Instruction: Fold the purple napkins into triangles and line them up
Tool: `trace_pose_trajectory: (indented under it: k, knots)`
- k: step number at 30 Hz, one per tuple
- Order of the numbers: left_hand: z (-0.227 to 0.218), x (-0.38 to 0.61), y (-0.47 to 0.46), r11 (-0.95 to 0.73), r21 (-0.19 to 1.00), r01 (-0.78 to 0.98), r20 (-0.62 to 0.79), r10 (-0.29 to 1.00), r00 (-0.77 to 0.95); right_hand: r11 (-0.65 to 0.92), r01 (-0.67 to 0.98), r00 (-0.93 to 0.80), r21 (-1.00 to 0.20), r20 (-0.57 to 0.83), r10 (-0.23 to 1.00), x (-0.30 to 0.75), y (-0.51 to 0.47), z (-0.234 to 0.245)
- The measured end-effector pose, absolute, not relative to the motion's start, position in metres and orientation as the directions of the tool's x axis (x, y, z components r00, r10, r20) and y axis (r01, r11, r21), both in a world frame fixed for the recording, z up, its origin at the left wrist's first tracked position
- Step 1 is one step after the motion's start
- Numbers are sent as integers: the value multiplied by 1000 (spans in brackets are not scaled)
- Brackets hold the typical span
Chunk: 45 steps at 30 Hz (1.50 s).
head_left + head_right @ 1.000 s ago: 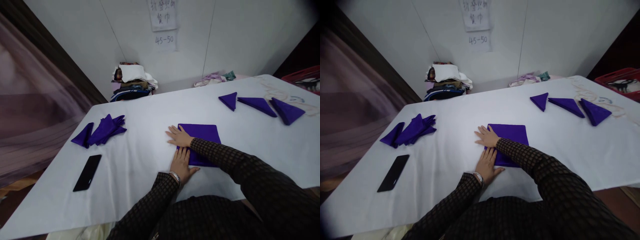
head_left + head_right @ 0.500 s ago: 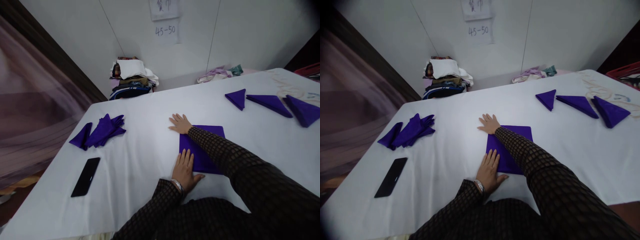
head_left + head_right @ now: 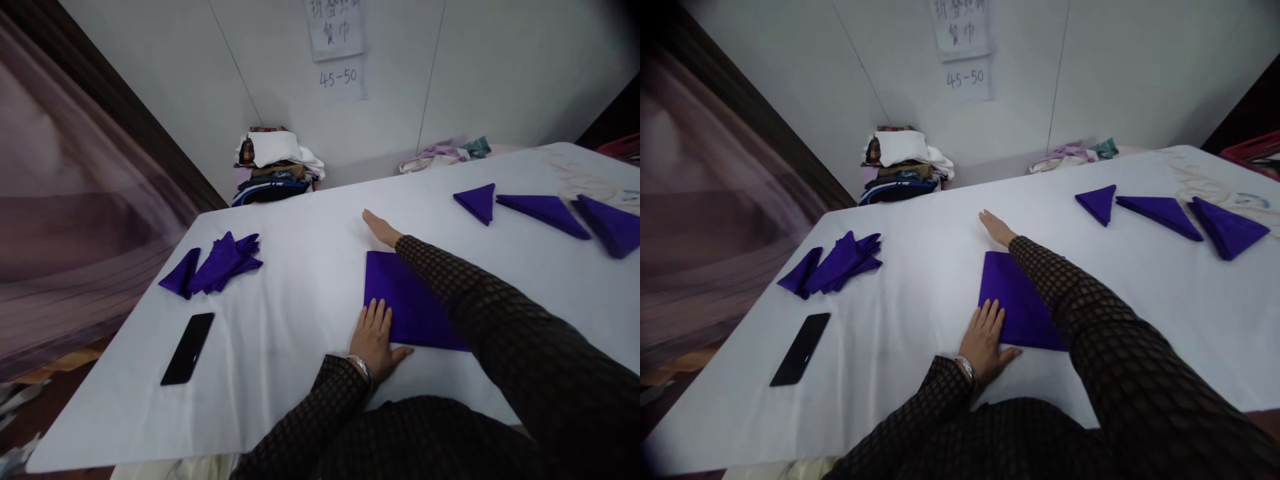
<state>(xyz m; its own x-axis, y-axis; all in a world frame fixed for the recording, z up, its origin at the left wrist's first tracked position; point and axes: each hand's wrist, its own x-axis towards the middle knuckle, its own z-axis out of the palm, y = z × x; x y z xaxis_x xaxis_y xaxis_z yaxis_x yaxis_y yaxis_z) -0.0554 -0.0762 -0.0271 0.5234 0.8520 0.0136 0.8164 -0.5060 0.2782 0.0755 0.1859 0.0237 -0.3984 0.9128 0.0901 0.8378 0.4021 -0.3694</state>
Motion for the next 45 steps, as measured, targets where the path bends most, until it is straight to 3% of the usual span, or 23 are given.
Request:
trace_pose_trajectory:
  k: [4,8,14,19,24,28,34,40,45]
  knots:
    - [-25,-56,-74,-503,276,819,15,854,520,330,837,-367,-436,1,930,101,124,37]
    - [-20,-56,-71,-505,291,812,-13,847,532,450,763,-530,-464,-49,847,113,17,23]
    - [-15,-60,-66,-496,357,792,-34,840,541,537,773,-554,-337,54,831,126,-78,3]
    - [-9,-81,-49,-441,575,689,-22,833,553,556,805,-552,-205,84,830,139,-85,-11]
    - [-2,-105,-26,-298,677,673,119,947,300,576,801,-567,-165,102,817,143,-87,-20]
    - [-7,-109,-32,-328,634,701,241,944,225,578,798,-566,-170,119,816,144,-88,-21]
    - [-17,-100,-73,-478,510,715,299,878,374,585,788,-565,-194,150,811,144,-88,-21]
    - [-14,-95,-84,-524,329,786,137,849,510,655,723,-618,-219,218,755,116,-94,-9]
    - [-20,-95,-83,-519,185,834,21,851,525,668,699,-646,-254,177,743,95,-98,-10]
